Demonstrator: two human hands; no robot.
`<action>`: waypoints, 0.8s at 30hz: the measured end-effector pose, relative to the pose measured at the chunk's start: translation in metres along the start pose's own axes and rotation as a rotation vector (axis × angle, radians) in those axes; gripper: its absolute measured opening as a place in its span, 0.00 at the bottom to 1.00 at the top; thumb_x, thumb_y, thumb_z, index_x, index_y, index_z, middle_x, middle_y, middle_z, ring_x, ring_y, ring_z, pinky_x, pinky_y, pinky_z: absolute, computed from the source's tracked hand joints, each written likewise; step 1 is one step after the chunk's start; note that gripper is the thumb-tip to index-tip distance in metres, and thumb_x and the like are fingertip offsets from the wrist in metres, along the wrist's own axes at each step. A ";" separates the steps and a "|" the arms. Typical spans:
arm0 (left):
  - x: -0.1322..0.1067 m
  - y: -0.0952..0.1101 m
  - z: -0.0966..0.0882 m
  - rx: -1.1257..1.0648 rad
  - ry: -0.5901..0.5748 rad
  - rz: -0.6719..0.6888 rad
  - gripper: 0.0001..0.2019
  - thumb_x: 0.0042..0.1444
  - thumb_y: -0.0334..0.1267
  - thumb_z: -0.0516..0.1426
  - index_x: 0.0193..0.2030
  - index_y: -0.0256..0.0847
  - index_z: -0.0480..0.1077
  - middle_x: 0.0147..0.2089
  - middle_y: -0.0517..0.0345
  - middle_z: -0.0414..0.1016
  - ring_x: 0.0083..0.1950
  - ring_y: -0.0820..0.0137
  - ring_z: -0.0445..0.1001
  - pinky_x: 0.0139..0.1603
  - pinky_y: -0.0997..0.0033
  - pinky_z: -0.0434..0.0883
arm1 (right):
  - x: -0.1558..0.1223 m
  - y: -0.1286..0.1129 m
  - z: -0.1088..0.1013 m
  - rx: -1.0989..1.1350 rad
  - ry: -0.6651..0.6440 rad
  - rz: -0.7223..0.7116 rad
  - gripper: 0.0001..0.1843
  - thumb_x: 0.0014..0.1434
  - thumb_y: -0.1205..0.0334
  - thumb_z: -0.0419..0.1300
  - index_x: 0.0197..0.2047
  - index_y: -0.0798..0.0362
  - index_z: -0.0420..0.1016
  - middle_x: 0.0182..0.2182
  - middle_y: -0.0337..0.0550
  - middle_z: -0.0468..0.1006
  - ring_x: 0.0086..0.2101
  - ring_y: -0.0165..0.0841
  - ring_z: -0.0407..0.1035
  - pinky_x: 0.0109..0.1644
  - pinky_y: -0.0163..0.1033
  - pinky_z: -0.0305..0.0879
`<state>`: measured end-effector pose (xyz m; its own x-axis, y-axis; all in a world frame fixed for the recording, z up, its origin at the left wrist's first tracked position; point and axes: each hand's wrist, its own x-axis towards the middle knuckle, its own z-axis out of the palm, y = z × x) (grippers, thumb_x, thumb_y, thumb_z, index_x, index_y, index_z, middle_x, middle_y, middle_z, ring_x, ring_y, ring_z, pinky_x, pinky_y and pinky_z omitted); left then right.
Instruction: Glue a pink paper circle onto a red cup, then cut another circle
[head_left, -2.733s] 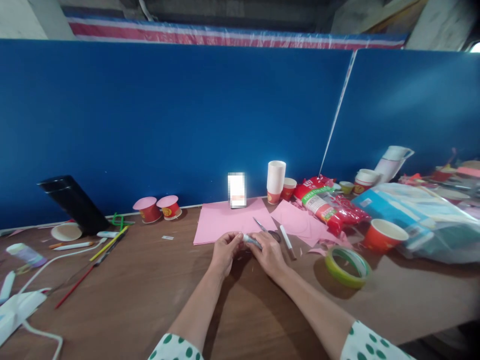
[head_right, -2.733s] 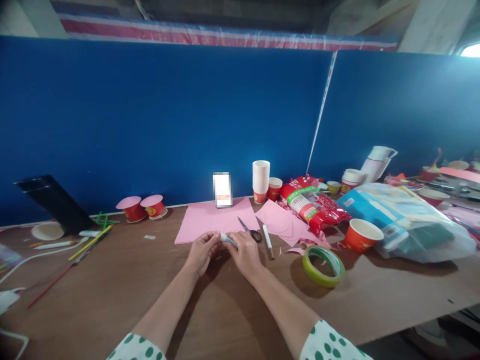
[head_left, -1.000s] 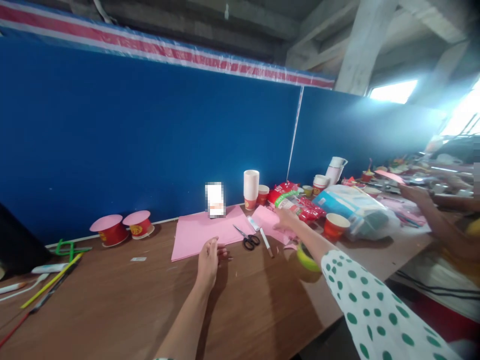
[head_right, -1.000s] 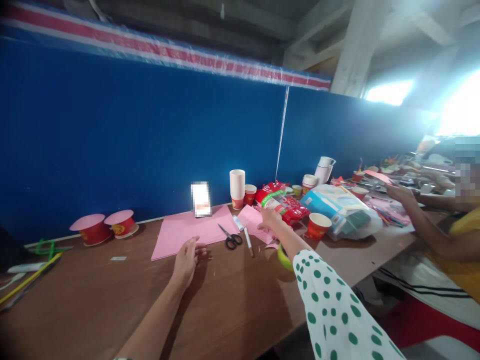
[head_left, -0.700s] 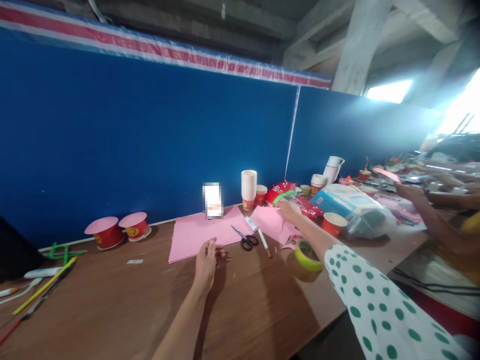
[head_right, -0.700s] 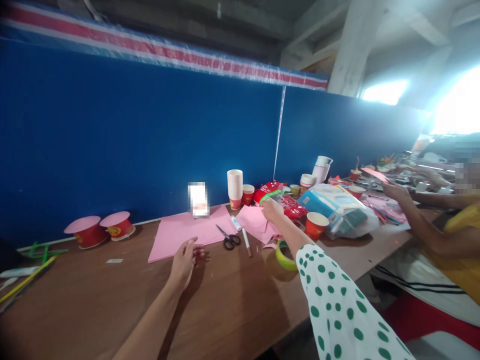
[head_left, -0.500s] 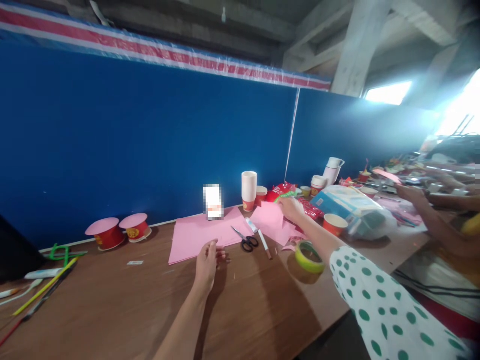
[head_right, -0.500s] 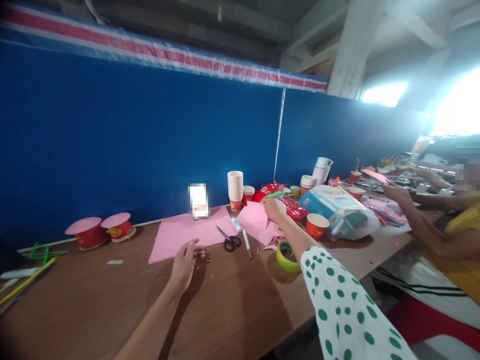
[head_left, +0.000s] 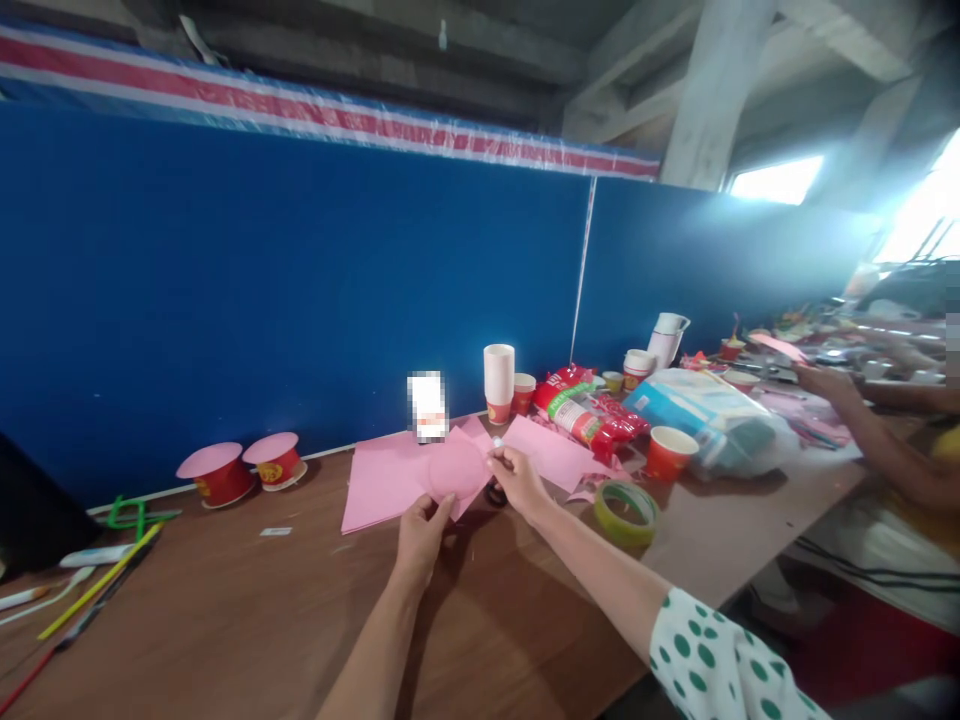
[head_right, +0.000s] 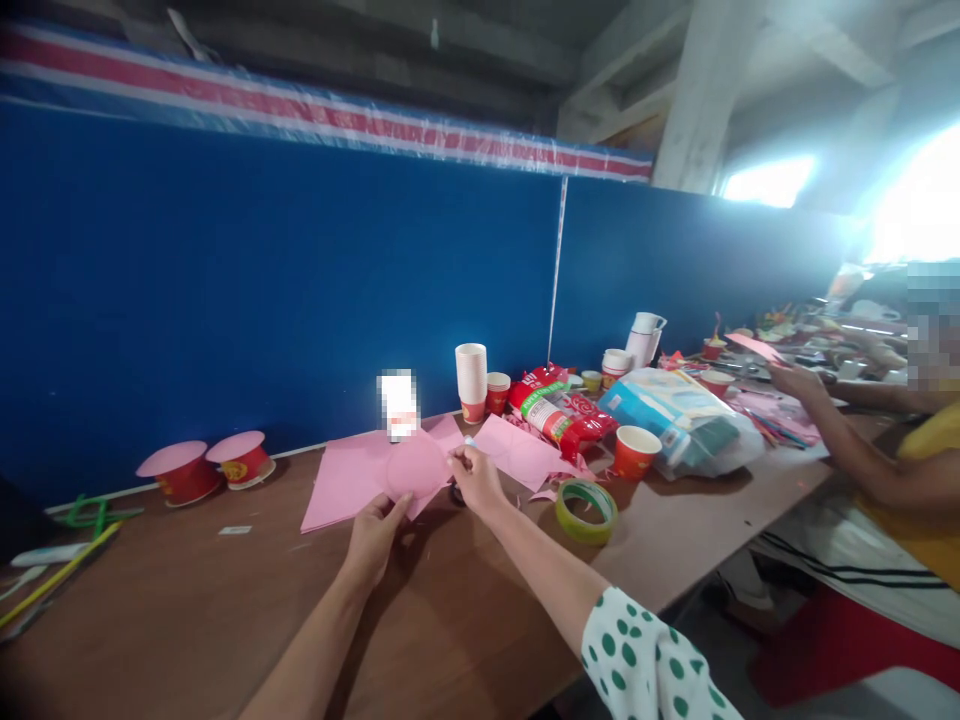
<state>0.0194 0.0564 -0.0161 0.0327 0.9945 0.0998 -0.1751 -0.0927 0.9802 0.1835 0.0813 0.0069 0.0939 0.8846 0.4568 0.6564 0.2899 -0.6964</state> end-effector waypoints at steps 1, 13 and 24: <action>0.002 -0.003 -0.002 -0.001 0.040 -0.015 0.15 0.42 0.46 0.59 0.28 0.33 0.68 0.18 0.63 0.64 0.20 0.76 0.63 0.20 0.78 0.62 | -0.002 0.001 0.001 -0.015 -0.013 0.000 0.15 0.58 0.59 0.44 0.38 0.56 0.68 0.23 0.38 0.74 0.23 0.29 0.70 0.23 0.30 0.64; 0.006 -0.011 -0.005 -0.036 0.128 -0.031 0.17 0.39 0.49 0.59 0.27 0.35 0.66 0.16 0.66 0.62 0.15 0.79 0.58 0.14 0.79 0.56 | -0.021 0.005 -0.009 -0.485 -0.228 -0.034 0.09 0.56 0.63 0.50 0.37 0.53 0.69 0.38 0.48 0.71 0.42 0.38 0.62 0.45 0.39 0.55; 0.004 -0.007 -0.003 0.010 0.112 -0.031 0.15 0.40 0.47 0.59 0.25 0.36 0.66 0.17 0.65 0.64 0.17 0.78 0.59 0.17 0.79 0.57 | -0.017 0.009 -0.010 -0.651 -0.303 0.028 0.11 0.56 0.59 0.52 0.41 0.54 0.67 0.39 0.50 0.68 0.38 0.38 0.66 0.36 0.36 0.59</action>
<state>0.0176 0.0614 -0.0227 -0.0720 0.9961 0.0507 -0.1659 -0.0621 0.9842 0.1954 0.0649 -0.0020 -0.0324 0.9784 0.2043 0.9790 0.0722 -0.1907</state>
